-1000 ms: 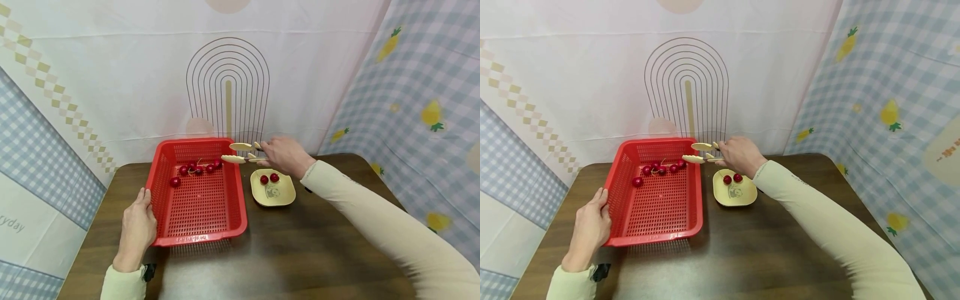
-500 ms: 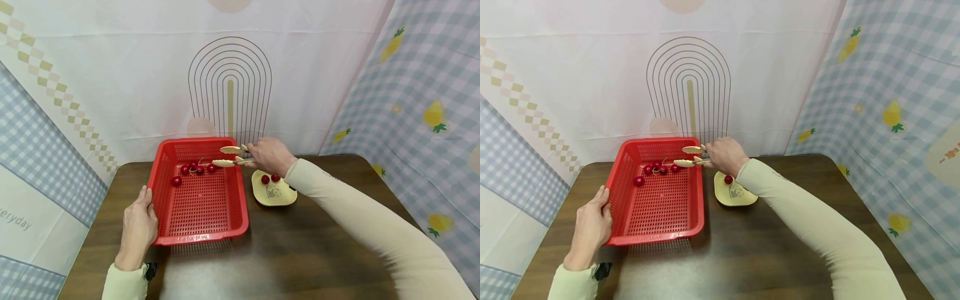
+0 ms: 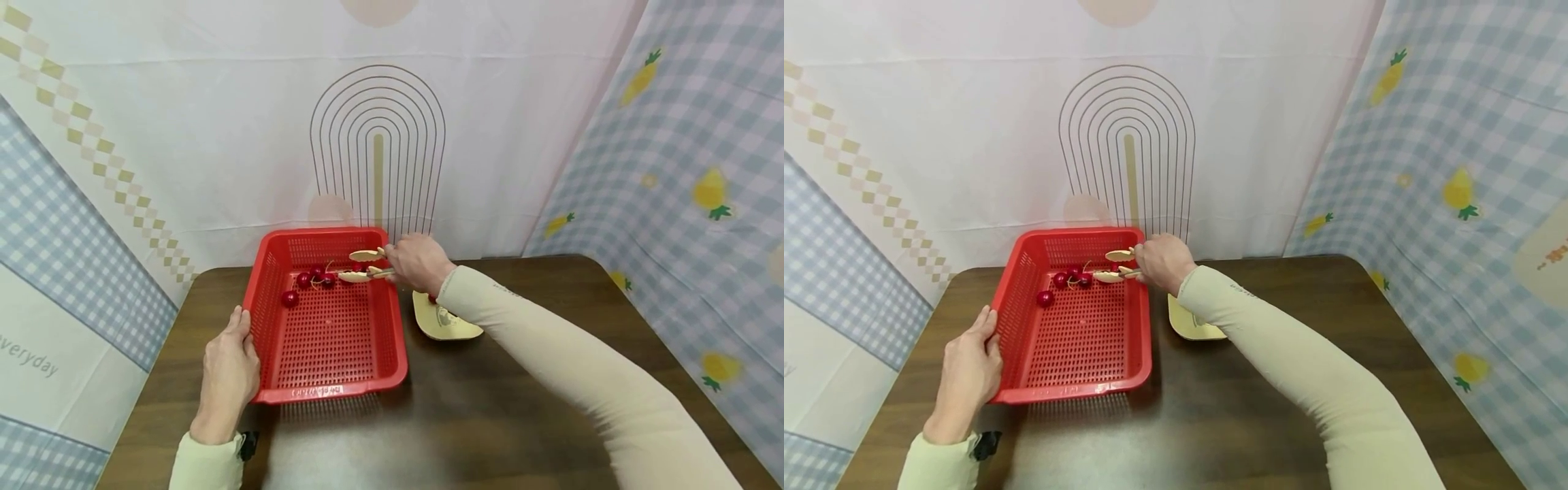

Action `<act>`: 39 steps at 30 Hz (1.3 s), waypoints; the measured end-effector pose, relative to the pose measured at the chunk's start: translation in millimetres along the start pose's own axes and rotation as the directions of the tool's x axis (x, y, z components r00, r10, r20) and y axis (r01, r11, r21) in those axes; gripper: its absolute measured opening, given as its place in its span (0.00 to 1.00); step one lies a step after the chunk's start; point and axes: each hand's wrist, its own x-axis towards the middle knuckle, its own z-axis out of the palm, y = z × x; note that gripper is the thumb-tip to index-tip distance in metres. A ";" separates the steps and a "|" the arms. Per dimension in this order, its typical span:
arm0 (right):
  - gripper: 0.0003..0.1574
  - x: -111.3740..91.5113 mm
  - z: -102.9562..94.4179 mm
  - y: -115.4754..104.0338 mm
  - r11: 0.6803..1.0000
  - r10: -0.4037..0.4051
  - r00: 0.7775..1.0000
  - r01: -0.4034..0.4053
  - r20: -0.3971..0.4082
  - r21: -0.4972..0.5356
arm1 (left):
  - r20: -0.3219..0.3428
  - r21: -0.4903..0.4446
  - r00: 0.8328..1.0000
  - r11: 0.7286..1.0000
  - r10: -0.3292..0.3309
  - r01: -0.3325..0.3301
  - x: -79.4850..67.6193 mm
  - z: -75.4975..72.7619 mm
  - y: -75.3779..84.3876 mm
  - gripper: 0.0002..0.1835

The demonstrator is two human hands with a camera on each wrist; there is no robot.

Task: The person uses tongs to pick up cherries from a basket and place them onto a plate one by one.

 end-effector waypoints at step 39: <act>0.20 25.6 9.2 -39.3 0.995 0.021 1.000 -0.019 0.018 -0.099 | 0.028 -0.002 1.000 1.000 -0.004 0.004 0.0 -2.0 -0.1 0.25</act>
